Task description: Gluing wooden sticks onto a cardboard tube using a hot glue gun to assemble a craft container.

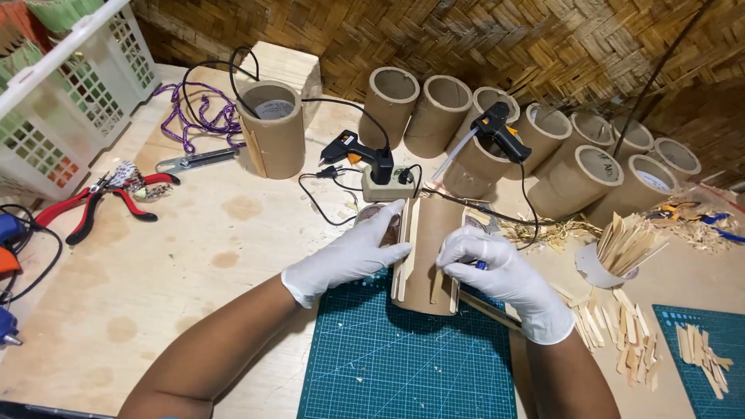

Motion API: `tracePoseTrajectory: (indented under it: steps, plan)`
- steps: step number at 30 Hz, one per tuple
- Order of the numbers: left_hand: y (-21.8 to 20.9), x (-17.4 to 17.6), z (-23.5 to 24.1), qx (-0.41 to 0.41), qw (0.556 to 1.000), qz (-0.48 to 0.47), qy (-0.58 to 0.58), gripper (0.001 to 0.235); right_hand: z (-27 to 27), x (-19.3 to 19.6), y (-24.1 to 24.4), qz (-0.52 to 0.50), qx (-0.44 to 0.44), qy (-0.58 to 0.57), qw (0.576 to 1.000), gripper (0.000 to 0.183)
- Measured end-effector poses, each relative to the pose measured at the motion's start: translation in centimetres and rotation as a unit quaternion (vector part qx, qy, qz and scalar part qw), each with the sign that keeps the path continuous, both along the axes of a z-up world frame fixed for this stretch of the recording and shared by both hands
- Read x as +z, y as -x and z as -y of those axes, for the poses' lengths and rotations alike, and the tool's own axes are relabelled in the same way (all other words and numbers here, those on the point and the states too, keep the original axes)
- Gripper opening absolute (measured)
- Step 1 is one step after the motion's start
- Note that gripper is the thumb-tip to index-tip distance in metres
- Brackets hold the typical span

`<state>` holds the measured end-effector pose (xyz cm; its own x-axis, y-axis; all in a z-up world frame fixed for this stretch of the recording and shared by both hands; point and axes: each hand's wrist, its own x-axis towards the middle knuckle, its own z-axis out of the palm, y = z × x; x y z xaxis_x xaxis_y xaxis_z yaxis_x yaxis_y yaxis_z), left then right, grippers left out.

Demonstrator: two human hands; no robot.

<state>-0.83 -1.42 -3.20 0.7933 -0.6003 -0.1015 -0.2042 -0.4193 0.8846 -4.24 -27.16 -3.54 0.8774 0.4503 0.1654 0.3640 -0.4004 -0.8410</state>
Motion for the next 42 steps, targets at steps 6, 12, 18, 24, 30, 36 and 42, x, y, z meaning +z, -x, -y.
tracePoseTrajectory:
  steps: [6,12,18,24,30,36,42]
  plan:
    - [0.3,-3.6,1.2,0.034,0.995,-0.036,0.087,0.091,2.0,-1.0,0.5,-0.002,0.016,-0.005,1.000,0.005]
    - [1.2,-4.2,2.2,0.036,0.989,0.016,0.145,0.090,1.7,0.3,1.0,0.034,0.058,0.028,0.997,0.014]
    - [1.7,-5.2,2.7,0.037,0.987,0.081,0.133,0.088,0.7,1.0,2.7,0.015,-0.032,0.066,0.997,0.005]
    - [2.2,-6.3,3.4,0.039,0.982,0.130,0.129,0.088,0.7,1.4,3.0,0.008,-0.097,0.123,0.988,0.007]
    - [2.5,-8.1,4.0,0.046,0.972,0.196,0.125,0.087,1.0,2.5,3.1,0.059,-0.057,0.182,0.980,0.007]
    - [2.9,-8.7,4.4,0.046,0.962,0.245,0.113,0.088,1.7,2.7,2.7,0.063,-0.019,0.219,0.974,0.004]
    - [4.1,-8.3,4.5,0.044,0.966,0.228,0.111,0.113,1.9,2.4,3.0,0.049,-0.034,0.208,0.976,0.005]
